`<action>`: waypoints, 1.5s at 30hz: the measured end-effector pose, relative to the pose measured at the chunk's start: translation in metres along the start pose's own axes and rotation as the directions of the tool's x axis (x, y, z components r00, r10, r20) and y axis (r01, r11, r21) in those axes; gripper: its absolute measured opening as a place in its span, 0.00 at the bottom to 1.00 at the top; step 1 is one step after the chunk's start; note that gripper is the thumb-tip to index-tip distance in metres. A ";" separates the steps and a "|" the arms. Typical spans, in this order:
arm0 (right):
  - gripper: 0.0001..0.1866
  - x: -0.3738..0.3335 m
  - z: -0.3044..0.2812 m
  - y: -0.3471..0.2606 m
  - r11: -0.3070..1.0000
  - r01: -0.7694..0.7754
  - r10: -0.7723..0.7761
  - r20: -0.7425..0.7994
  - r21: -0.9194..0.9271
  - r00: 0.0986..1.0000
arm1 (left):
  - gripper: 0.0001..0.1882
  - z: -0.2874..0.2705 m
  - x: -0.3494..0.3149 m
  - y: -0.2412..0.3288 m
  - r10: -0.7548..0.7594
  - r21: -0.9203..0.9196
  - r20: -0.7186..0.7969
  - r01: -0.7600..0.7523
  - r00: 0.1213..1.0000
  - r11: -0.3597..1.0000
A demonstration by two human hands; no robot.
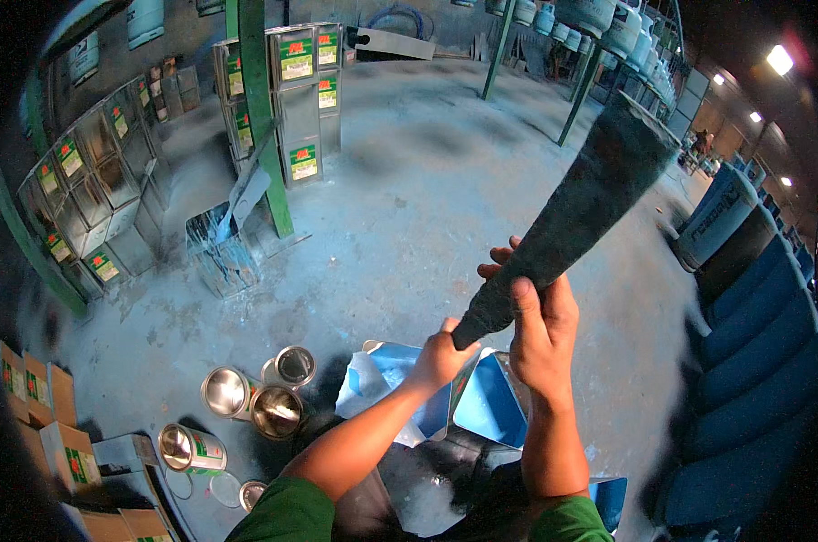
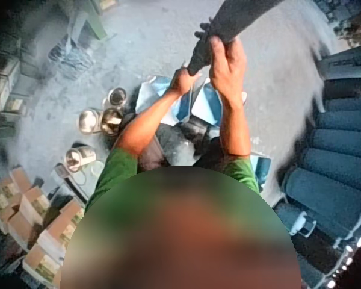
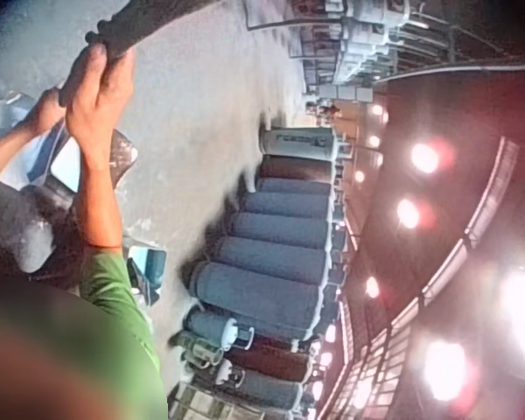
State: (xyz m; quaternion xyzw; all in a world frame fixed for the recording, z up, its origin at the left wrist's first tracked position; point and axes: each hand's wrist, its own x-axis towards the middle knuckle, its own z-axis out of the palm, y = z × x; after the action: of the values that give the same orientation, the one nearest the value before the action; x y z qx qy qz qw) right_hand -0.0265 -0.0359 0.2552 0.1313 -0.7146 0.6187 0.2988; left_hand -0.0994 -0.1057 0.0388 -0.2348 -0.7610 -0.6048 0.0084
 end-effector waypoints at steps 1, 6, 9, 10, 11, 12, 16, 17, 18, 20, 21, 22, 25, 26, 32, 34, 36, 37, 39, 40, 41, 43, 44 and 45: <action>0.22 0.001 -0.001 -0.001 1.000 0.008 -0.008 -0.010 -0.008 1.000 | 0.25 0.005 -0.007 0.001 -0.056 -0.030 0.015 0.056 0.998 0.998; 0.20 0.013 -0.014 -0.001 0.999 -0.047 0.049 -0.119 0.013 0.992 | 0.28 0.016 -0.024 -0.006 -0.108 0.130 0.176 0.086 0.978 0.988; 0.20 0.016 -0.019 0.005 0.989 -0.129 0.139 -0.160 0.069 0.977 | 0.27 0.005 -0.030 -0.017 -0.114 0.157 0.280 0.072 0.953 0.985; 0.20 0.016 -0.019 0.007 0.987 -0.140 0.151 -0.160 0.082 0.975 | 0.27 -0.001 -0.028 -0.021 -0.103 0.148 0.300 0.060 0.948 0.987; 0.20 0.016 -0.019 0.010 0.984 -0.150 0.164 -0.160 0.098 0.973 | 0.27 -0.008 -0.026 -0.024 -0.091 0.139 0.320 0.048 0.943 0.989; 0.20 0.016 -0.019 0.013 0.977 -0.180 0.198 -0.174 0.113 0.965 | 0.26 -0.015 -0.023 -0.026 -0.096 0.192 0.312 0.036 0.945 0.981; 0.20 0.014 -0.012 0.018 0.987 -0.152 0.157 -0.089 0.057 0.984 | 0.26 -0.037 -0.007 -0.021 -0.154 0.216 0.189 0.112 0.970 0.970; 0.20 0.011 -0.010 0.016 0.993 -0.098 0.103 -0.069 0.073 0.992 | 0.25 -0.036 -0.003 -0.017 -0.169 0.213 0.147 0.136 0.975 0.968; 0.20 0.009 -0.007 0.014 0.993 -0.089 0.095 -0.075 0.083 0.993 | 0.25 -0.036 0.000 -0.013 -0.171 0.199 0.126 0.144 0.977 0.969; 0.21 0.004 -0.003 0.008 0.993 -0.057 0.063 -0.054 0.100 0.997 | 0.24 -0.030 0.004 -0.007 -0.155 0.157 0.074 0.142 0.985 0.977; 0.21 0.002 -0.002 0.005 0.993 -0.051 0.057 -0.050 0.106 0.997 | 0.23 -0.025 0.004 -0.004 -0.127 0.098 0.032 0.123 0.991 0.988; 0.21 0.000 -0.001 0.001 0.996 -0.041 0.043 -0.029 0.081 0.999 | 0.23 -0.020 0.003 -0.002 -0.113 0.072 0.036 0.110 0.993 0.991; 0.20 -0.002 -0.002 -0.007 1.000 -0.015 0.015 -0.008 0.017 1.000 | 0.24 -0.003 -0.004 0.001 -0.053 -0.075 0.038 0.055 0.998 0.996; 0.20 -0.001 -0.003 -0.009 0.999 -0.036 0.036 -0.017 0.015 0.999 | 0.25 0.002 -0.007 0.002 -0.051 -0.070 0.062 0.056 0.997 0.996; 0.14 0.009 -0.017 -0.003 0.992 -0.124 0.122 -0.147 -0.009 0.982 | 0.26 0.000 -0.029 0.010 -0.177 0.121 0.210 0.154 0.962 0.981; 0.11 0.014 -0.019 0.006 0.993 -0.080 0.061 -0.215 -0.083 0.975 | 0.25 -0.013 -0.032 0.009 -0.143 0.155 0.255 0.105 0.957 0.982; 0.11 0.015 -0.018 0.014 0.993 -0.114 0.113 -0.228 0.011 0.967 | 0.24 -0.024 -0.032 0.006 -0.141 0.155 0.260 0.103 0.955 0.983; 0.11 0.015 -0.017 0.017 0.989 -0.135 0.144 -0.220 0.057 0.965 | 0.23 -0.029 -0.030 0.004 -0.168 0.136 0.266 0.136 0.949 0.981; 0.11 0.015 -0.016 0.021 0.982 -0.187 0.187 -0.224 0.022 0.956 | 0.23 -0.036 -0.024 0.001 -0.139 0.159 0.230 0.104 0.963 0.982; 0.16 0.012 -0.018 0.019 0.976 -0.217 0.208 -0.176 -0.033 0.962 | 0.23 -0.037 -0.019 0.000 -0.119 0.146 0.217 0.088 0.969 0.985; 0.16 0.011 -0.016 0.018 0.988 -0.157 0.155 -0.151 -0.002 0.976 | 0.23 -0.038 -0.015 0.000 -0.152 0.147 0.203 0.123 0.967 0.981; 0.17 0.006 -0.013 0.012 0.987 -0.159 0.158 -0.104 0.001 0.982 | 0.23 -0.038 -0.005 0.000 -0.102 0.150 0.129 0.082 0.986 0.985; 0.17 0.003 -0.011 0.008 0.991 -0.129 0.127 -0.066 -0.027 0.990 | 0.22 -0.036 0.001 0.001 -0.071 0.196 0.086 0.053 0.994 0.979; 0.17 0.000 -0.009 0.004 0.994 -0.101 0.099 -0.047 -0.036 0.994 | 0.21 -0.035 0.003 0.002 -0.024 0.134 0.065 0.015 0.998 0.991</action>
State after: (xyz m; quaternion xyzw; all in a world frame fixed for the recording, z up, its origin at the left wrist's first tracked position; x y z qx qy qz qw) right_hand -0.0266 -0.0267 0.2528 0.0757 -0.7250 0.6219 0.2861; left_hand -0.1112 -0.1364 0.0509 -0.2463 -0.8018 -0.5445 -0.0072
